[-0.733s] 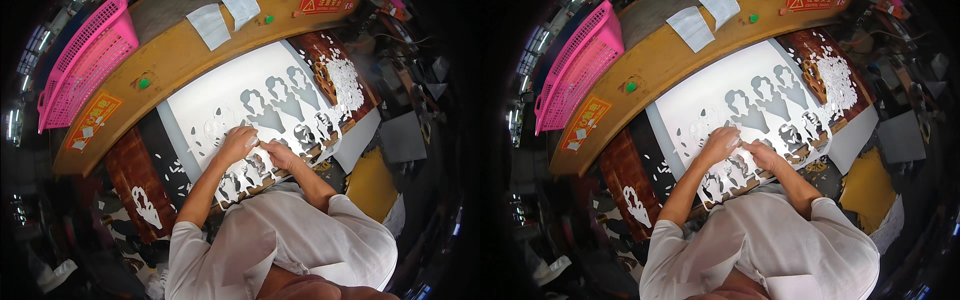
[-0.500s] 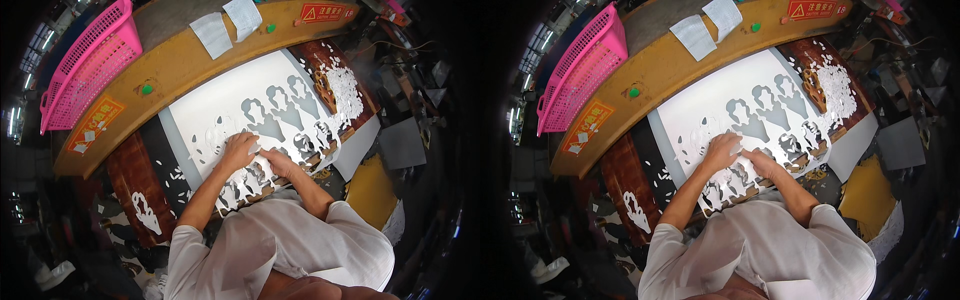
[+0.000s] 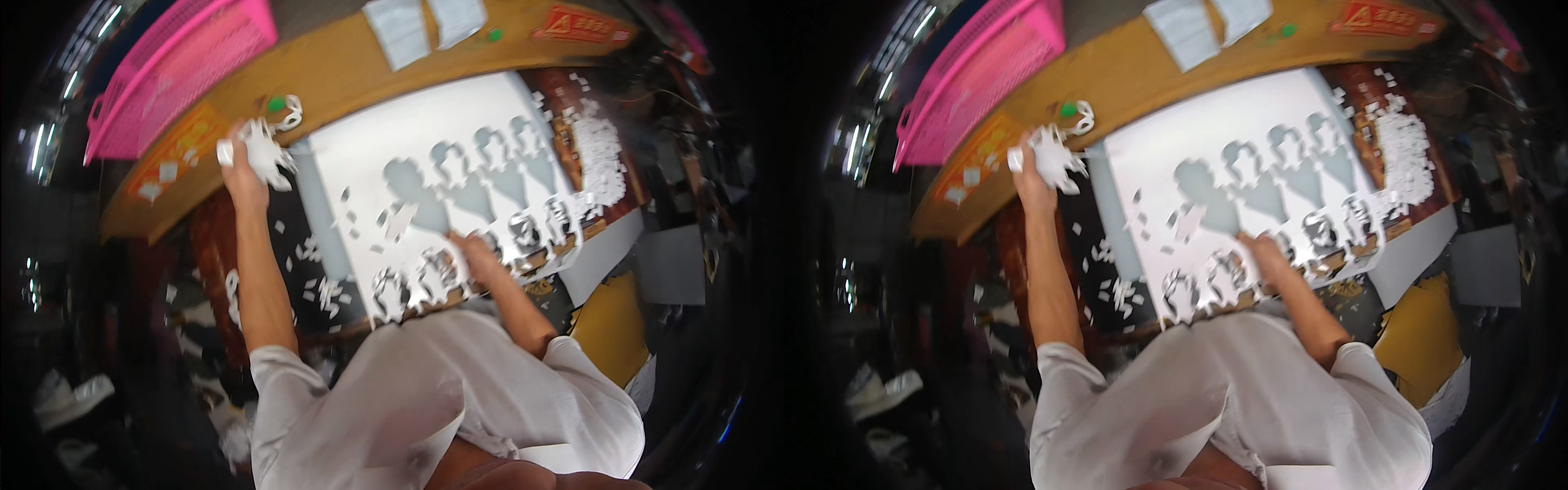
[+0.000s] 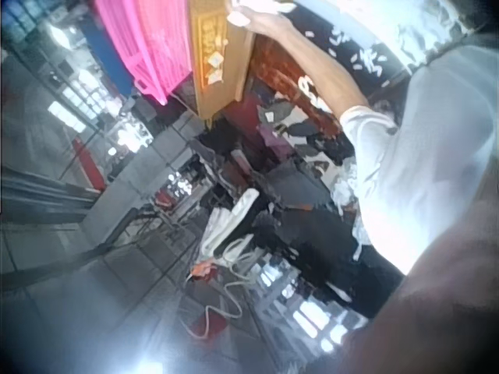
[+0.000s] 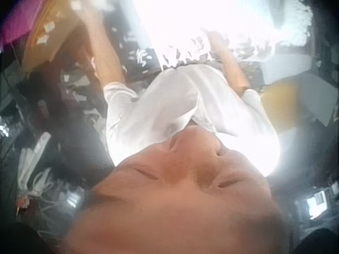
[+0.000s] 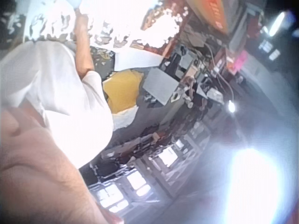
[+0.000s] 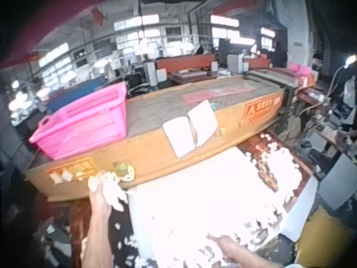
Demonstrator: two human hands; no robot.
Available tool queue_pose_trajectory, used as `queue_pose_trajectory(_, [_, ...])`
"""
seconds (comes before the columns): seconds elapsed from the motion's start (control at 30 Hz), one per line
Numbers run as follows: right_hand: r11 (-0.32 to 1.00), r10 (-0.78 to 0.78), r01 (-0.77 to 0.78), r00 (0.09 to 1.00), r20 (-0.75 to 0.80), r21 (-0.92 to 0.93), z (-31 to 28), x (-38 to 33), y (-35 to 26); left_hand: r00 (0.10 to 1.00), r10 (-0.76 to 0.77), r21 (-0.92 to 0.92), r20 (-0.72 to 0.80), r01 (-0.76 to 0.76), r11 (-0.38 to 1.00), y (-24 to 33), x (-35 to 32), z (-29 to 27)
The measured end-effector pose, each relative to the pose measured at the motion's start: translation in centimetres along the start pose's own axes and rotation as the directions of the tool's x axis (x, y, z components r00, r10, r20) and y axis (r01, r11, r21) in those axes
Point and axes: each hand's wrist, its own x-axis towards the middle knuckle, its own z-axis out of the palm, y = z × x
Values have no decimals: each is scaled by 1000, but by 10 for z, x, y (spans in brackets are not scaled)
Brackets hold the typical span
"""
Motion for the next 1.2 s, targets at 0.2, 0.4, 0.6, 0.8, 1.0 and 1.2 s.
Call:
queue_pose_trajectory(0.2, [313,-561,235,828,20,-920,-7,-50,-31,992,125,466,-34,-95,880,45,-36,-13])
queue_pose_trajectory(0.4, [754,-125,189,982,145,-629,39,-41,2,839,275,747,469,-543,383,-29,-117,26])
queue_pose_trajectory(0.6, [956,220,-265,931,291,126,51,-20,25,607,50,491,793,-686,537,-67,-217,64])
queue_pose_trajectory(0.8, [945,229,-298,898,376,135,56,-10,17,649,-110,593,752,-594,544,-82,-227,55])
queue_pose_trajectory(1.0, [982,185,-191,950,252,-1,67,-11,25,950,-150,599,273,-46,800,-21,-142,53])
queue_pose_trajectory(1.2, [981,193,-194,957,216,-20,73,-6,29,813,49,723,581,-543,427,27,-119,47])
